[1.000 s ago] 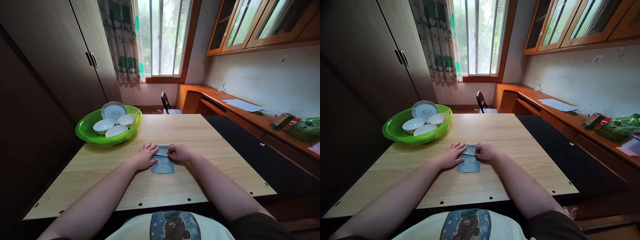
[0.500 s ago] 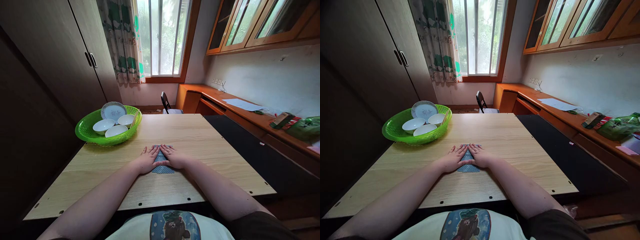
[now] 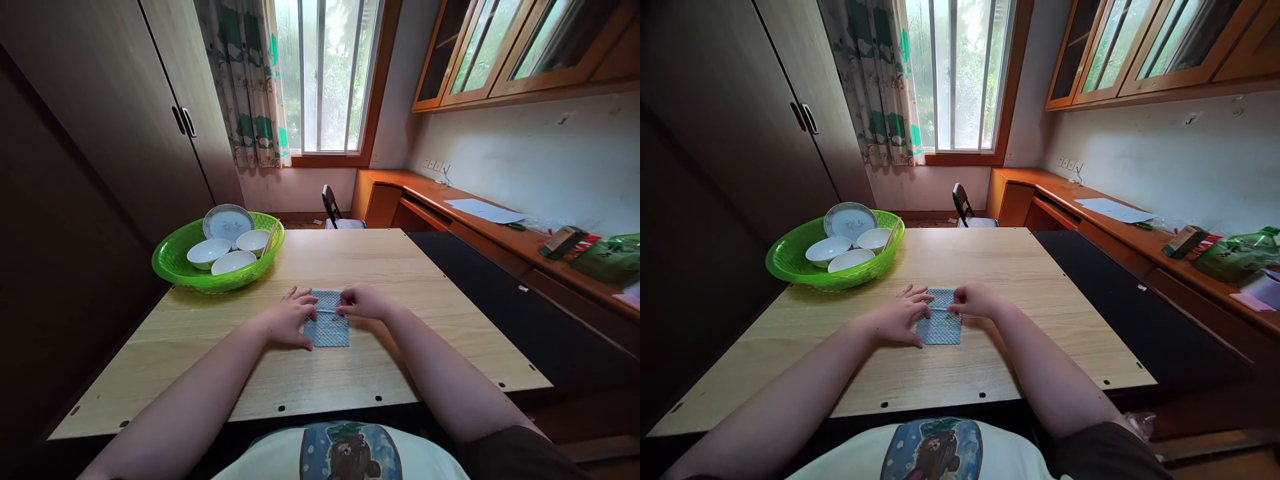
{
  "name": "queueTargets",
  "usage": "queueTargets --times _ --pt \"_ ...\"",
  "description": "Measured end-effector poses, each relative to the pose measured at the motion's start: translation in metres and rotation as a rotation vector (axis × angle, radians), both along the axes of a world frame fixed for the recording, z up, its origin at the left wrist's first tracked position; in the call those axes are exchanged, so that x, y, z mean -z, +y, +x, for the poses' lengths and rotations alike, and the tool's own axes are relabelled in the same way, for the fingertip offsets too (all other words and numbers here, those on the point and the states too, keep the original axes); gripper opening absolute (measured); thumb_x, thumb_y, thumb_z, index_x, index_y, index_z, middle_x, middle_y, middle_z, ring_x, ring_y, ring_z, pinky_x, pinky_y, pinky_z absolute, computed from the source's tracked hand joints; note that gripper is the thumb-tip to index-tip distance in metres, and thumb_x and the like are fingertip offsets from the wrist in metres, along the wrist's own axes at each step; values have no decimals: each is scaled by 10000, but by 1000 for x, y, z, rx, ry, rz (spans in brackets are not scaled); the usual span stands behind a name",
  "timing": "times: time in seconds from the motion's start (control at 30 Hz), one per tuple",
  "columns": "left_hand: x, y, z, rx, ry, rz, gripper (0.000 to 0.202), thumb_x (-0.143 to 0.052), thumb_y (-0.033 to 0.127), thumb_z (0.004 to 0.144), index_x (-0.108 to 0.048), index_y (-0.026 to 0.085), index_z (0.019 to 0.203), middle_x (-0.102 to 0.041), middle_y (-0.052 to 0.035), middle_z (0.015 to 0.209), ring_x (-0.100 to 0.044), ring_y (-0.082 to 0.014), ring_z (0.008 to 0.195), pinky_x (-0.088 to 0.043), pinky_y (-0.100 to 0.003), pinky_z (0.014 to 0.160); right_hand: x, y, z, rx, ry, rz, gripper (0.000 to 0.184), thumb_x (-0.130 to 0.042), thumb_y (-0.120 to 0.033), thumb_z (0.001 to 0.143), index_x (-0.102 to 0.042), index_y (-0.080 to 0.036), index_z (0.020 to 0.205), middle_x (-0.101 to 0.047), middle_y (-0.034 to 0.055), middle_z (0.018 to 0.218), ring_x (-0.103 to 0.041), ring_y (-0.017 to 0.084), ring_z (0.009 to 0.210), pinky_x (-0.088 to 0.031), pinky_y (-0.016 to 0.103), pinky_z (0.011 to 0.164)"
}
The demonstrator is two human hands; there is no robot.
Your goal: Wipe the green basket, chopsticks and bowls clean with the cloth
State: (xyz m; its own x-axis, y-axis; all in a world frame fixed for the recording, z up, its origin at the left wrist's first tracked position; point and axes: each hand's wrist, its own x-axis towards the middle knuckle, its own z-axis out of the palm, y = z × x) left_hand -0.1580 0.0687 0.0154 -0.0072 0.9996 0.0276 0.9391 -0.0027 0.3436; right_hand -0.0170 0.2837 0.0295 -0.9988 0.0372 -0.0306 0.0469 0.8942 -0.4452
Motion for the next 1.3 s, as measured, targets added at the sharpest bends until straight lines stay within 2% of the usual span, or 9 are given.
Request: queueTargets --times 0.1,0.2,0.4,0.5,0.63,0.83,0.93,1.03,1.3 --pt "3 3 3 9 -39 25 349 -783 441 613 -668 241 875 -560 -75 1316 -371 -319 1335 -167 -536 1132 -5 -13 3 -82 -69 -97 310 -701 -470 702 -616 -179 640 -527 -37 599 -431 100 569 -289 221 517" --pt "7 9 5 -25 -113 75 96 -664 302 743 -668 220 793 -627 -66 1207 -533 -243 1169 -359 -402 1047 -6 -20 4 -120 -116 -139 328 -730 -499 655 -638 -189 711 -538 -40 626 -444 105 591 -282 220 517" --pt "9 17 3 -273 -253 118 204 -503 315 840 -635 209 954 -697 -21 902 -622 -180 829 -482 -292 752 -4 -19 2 -126 -65 -16 437 -739 -584 612 -651 -197 794 -601 -10 725 -475 130 639 -282 231 540" --pt "12 20 1 -368 -298 143 239 -467 344 865 -609 201 994 -696 -18 862 -627 -180 779 -485 -296 714 0 -15 0 -30 -32 51 330 -684 -509 720 -662 -197 825 -626 7 731 -487 136 629 -274 242 540" --pt "15 19 0 -407 -357 235 393 -476 358 876 -502 189 1230 -686 -59 1063 -635 -195 962 -488 -327 855 6 -7 -4 105 47 81 148 -592 -319 821 -674 -199 852 -663 20 771 -528 140 660 -293 243 566" --pt "5 15 7 -350 -103 365 360 -494 334 877 -568 212 1207 -580 -82 1302 -509 -230 1223 -355 -410 1079 12 -3 -9 184 104 98 291 -507 -405 889 -665 -183 785 -652 38 718 -519 139 638 -293 247 555" --pt "2 15 17 -186 -4 300 326 -477 323 890 -612 226 1171 -589 -68 1301 -529 -228 1196 -342 -418 1085 18 -4 -12 215 95 111 284 -522 -400 882 -665 -182 769 -648 38 699 -507 133 617 -279 248 545" --pt "7 16 27 -65 64 164 461 -488 361 886 -509 210 1321 -514 -96 1390 -460 -250 1280 -313 -428 1099 24 -2 -14 240 107 104 263 -534 -397 873 -669 -185 797 -659 37 726 -524 137 643 -289 243 553" --pt "28 16 25 -15 130 -68 763 -443 533 880 -188 158 1493 -211 -138 1552 -168 -274 1439 -143 -457 1148 34 7 -19 308 131 22 262 -534 -412 875 -677 -193 854 -692 38 800 -568 145 676 -335 244 584"
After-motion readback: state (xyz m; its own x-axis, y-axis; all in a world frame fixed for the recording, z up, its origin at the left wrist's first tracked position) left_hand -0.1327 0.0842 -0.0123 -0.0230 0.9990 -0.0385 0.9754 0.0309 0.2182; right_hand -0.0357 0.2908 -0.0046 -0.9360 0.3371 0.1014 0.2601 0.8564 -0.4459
